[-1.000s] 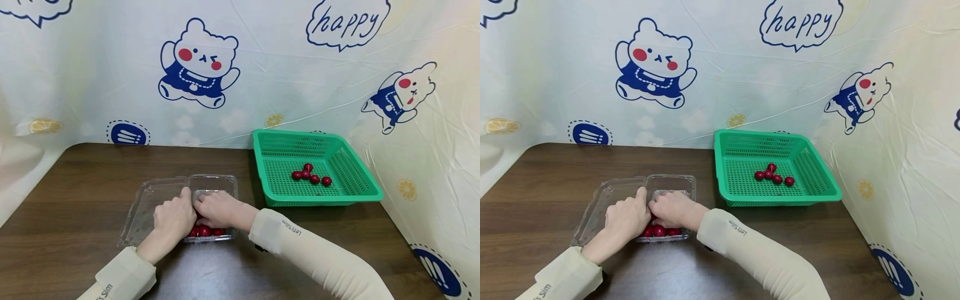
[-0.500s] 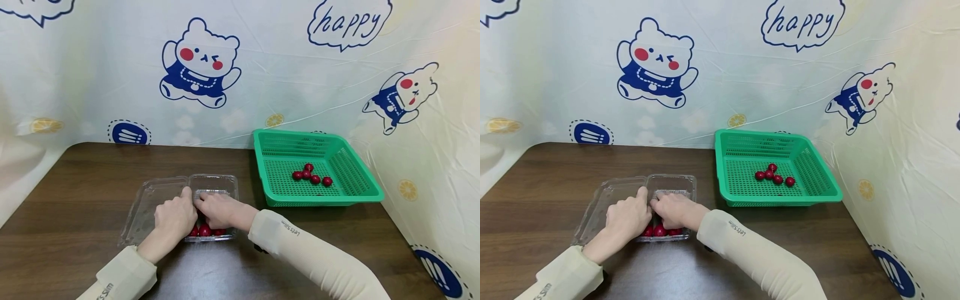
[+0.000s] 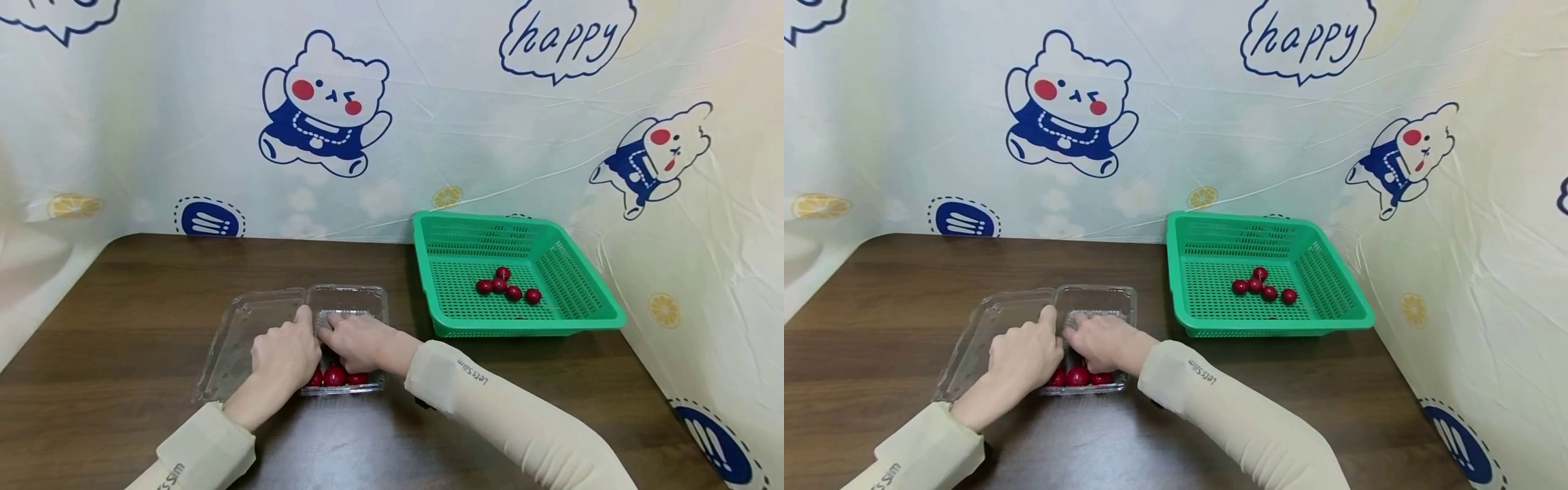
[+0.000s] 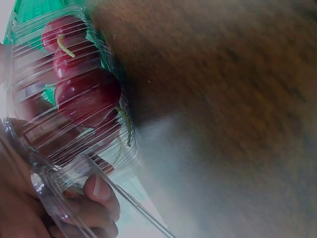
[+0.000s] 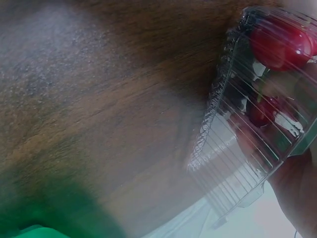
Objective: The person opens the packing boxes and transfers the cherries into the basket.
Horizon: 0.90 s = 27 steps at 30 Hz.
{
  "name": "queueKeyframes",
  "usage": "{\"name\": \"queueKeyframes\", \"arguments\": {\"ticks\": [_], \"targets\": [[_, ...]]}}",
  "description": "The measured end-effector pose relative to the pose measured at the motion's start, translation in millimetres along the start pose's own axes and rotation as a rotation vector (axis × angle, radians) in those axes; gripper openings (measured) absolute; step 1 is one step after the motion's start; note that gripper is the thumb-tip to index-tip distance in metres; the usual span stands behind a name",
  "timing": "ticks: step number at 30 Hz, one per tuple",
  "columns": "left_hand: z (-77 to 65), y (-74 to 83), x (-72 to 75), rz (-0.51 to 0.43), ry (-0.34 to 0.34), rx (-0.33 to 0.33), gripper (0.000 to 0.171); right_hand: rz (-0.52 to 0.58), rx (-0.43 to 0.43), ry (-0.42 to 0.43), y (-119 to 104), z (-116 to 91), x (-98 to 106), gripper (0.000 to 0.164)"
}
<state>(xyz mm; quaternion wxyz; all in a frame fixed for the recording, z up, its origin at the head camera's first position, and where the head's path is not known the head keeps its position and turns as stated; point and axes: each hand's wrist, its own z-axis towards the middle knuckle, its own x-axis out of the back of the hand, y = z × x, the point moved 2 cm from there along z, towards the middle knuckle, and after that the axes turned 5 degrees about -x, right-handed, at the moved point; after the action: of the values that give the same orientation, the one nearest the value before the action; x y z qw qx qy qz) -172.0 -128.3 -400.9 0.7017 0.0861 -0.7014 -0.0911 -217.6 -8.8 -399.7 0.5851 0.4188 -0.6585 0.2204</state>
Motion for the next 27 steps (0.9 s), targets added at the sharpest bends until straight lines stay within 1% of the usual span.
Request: {"name": "queueKeyframes", "arguments": {"ticks": [4, 11, 19, 23, 25, 27], "targets": [[0.3, 0.0, -0.7, 0.001, 0.001, -0.003, 0.014, 0.002, 0.001, 0.003, 0, 0, -1, 0.029], [0.7, 0.1, -1.3, 0.005, 0.002, -0.007, 0.015, 0.043, 0.013, 0.000, 3, -1, -2, 0.026], [0.7, 0.6, -1.4, 0.008, -0.027, 0.005, 0.014, 0.076, 0.029, -0.016, 10, -4, 1, 0.023], [0.9, 0.4, -1.6, 0.006, -0.030, 0.008, 0.017, 0.042, 0.024, 0.004, 15, -6, 4, 0.023], [1.0, -0.1, -1.8, 0.006, -0.027, 0.009, 0.018, 0.027, 0.024, 0.028, 18, -6, 7, 0.022], [1.2, -0.4, -1.8, 0.007, -0.026, 0.007, 0.019, 0.032, 0.022, 0.043, 20, -7, 10, 0.022]]}}
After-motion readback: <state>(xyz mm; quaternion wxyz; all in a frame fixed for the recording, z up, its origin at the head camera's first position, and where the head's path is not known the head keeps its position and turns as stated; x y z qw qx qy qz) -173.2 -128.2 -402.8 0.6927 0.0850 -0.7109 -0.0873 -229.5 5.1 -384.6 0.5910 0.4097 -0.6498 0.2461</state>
